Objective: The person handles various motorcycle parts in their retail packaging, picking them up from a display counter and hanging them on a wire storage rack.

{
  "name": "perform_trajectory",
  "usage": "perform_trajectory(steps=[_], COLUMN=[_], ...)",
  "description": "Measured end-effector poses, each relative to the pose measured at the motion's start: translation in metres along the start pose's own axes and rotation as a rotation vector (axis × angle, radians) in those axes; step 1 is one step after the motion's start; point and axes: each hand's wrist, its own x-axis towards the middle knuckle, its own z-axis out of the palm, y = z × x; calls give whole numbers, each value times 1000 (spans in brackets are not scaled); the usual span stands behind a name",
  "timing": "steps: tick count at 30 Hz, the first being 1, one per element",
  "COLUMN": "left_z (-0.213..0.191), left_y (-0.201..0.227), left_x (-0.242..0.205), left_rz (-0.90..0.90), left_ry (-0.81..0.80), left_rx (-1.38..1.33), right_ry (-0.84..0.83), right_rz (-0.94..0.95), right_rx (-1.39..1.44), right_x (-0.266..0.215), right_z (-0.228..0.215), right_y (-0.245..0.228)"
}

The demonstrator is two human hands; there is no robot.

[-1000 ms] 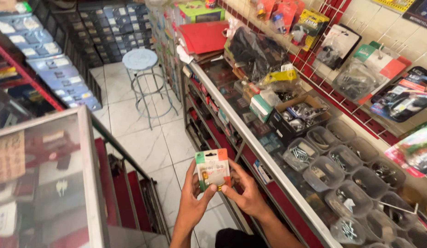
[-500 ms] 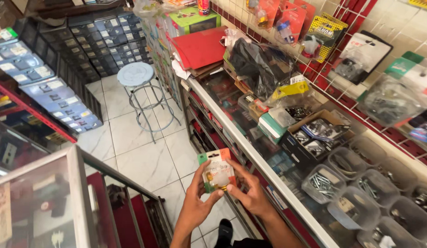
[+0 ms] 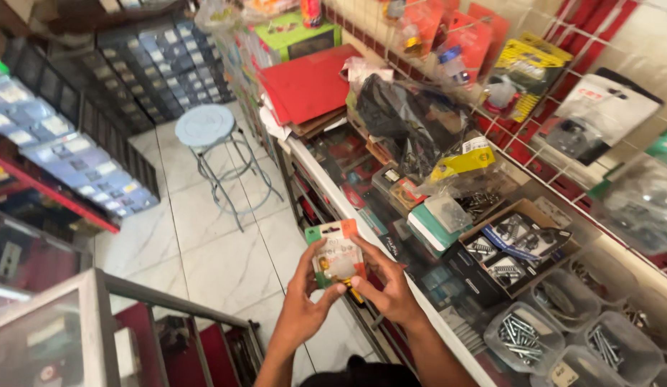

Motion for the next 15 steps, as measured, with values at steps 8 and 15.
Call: perform_trajectory(steps=[8, 15], left_z=[-10, -26], left_y=[-4, -18], left_x=[35, 86], left_rz=[0, -19], left_ry=[0, -117], left_rx=[4, -34], right_ry=[6, 106], right_rz=[-33, 25], right_rx=[-86, -110], right_x=[36, 64], right_z=[-18, -24], right_y=[20, 37])
